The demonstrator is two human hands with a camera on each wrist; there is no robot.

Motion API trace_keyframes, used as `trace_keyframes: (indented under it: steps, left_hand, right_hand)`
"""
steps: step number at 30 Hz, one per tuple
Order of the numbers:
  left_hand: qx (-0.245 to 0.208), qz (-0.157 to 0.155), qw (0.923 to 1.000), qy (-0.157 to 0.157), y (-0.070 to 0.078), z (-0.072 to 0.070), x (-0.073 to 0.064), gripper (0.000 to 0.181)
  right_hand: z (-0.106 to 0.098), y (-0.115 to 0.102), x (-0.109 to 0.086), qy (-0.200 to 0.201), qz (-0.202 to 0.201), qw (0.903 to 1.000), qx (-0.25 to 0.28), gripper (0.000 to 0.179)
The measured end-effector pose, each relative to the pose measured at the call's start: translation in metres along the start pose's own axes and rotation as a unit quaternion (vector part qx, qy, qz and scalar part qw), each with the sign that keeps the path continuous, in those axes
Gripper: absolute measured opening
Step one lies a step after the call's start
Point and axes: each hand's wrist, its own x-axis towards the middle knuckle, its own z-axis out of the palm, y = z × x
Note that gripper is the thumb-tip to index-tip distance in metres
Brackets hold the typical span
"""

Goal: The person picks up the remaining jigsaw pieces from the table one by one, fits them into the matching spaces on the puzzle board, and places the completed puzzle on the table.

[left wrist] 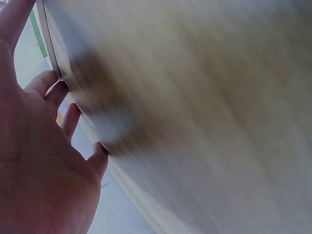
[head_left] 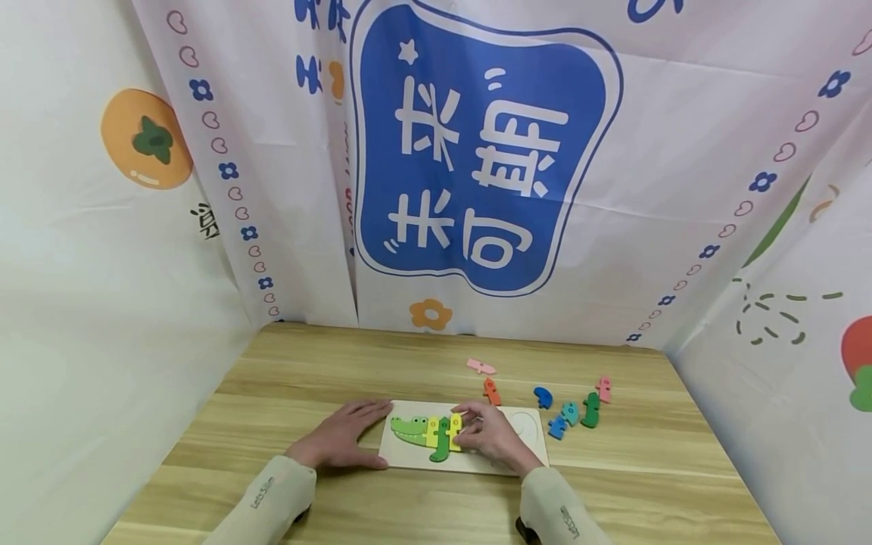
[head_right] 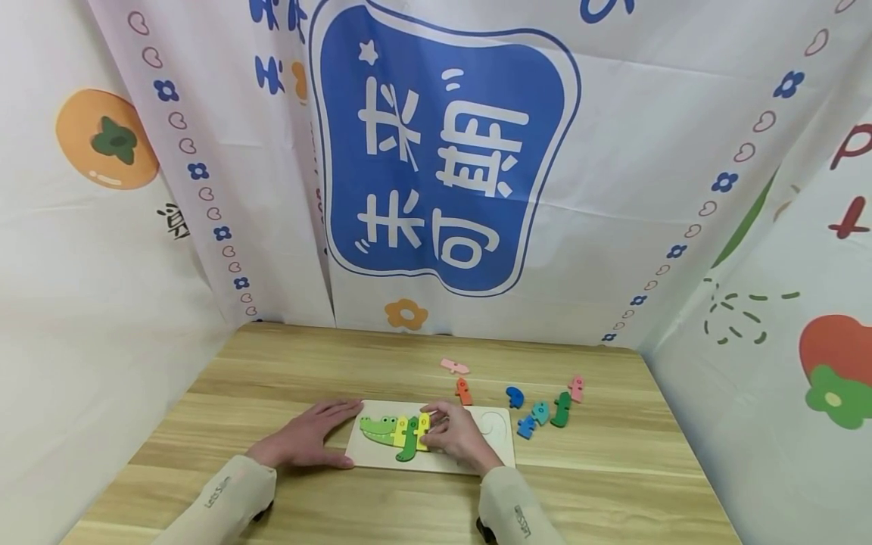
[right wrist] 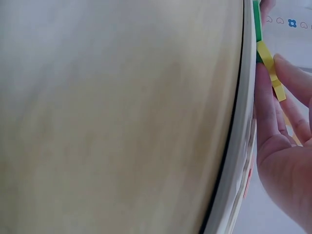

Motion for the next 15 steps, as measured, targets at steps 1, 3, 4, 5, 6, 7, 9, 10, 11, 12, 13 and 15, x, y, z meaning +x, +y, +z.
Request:
trace_keyframes:
  steps: [1,3,4,5,6,7,9,10,11,12,13,15]
  left_hand:
    - [0.000,-0.001,1.0000,-0.001,0.0000,-0.0001,0.0001,0.107]
    - [-0.001,-0.003,1.0000,-0.001,0.0002,-0.0004,0.0004,0.107]
    - [-0.001,-0.003,1.0000,-0.001,0.0003,-0.0006,0.0008,0.107]
    - [0.001,-0.004,1.0000,-0.001,0.0004,-0.0008,0.0013,0.107]
    - [0.002,-0.005,1.0000,-0.001,0.0006,-0.0010,0.0017,0.107]
    - [0.002,-0.005,1.0000,0.000,0.0008,-0.0012,0.0021,0.107]
    - [0.005,-0.004,1.0000,0.001,0.0009,-0.0014,0.0027,0.108]
    - [0.006,-0.003,1.0000,0.001,0.0008,-0.0014,0.0029,0.108]
    - [0.007,-0.002,1.0000,0.001,0.0008,-0.0014,0.0028,0.108]
    - [0.007,-0.001,1.0000,0.001,0.0009,-0.0014,0.0025,0.108]
    - [0.007,0.000,1.0000,0.001,0.0008,-0.0013,0.0021,0.107]
    - [0.007,0.002,1.0000,0.002,0.0007,-0.0011,0.0013,0.107]
  right_hand:
    - [0.0000,0.0000,0.0002,0.000,0.001,1.0000,-0.003,0.052]
    - [-0.0003,-0.0003,0.0007,0.002,0.001,0.9999,-0.011,0.051]
    - [-0.0006,-0.0004,0.0010,0.003,0.000,0.9999,-0.016,0.051]
    - [-0.0010,-0.0006,0.0013,0.004,-0.003,0.9998,-0.022,0.050]
    - [-0.0013,-0.0008,0.0017,0.006,-0.006,0.9996,-0.028,0.050]
    - [-0.0016,-0.0009,0.0020,0.008,-0.009,0.9993,-0.034,0.049]
    - [-0.0019,-0.0013,0.0022,0.011,-0.013,0.9988,-0.046,0.048]
    - [-0.0019,-0.0015,0.0022,0.011,-0.012,0.9986,-0.050,0.048]
    - [-0.0017,-0.0016,0.0021,0.012,-0.011,0.9984,-0.053,0.048]
    - [-0.0015,-0.0016,0.0019,0.012,-0.009,0.9984,-0.054,0.048]
    - [-0.0011,-0.0015,0.0017,0.012,-0.007,0.9984,-0.055,0.047]
    - [-0.0005,-0.0016,0.0012,0.012,-0.003,0.9984,-0.055,0.048]
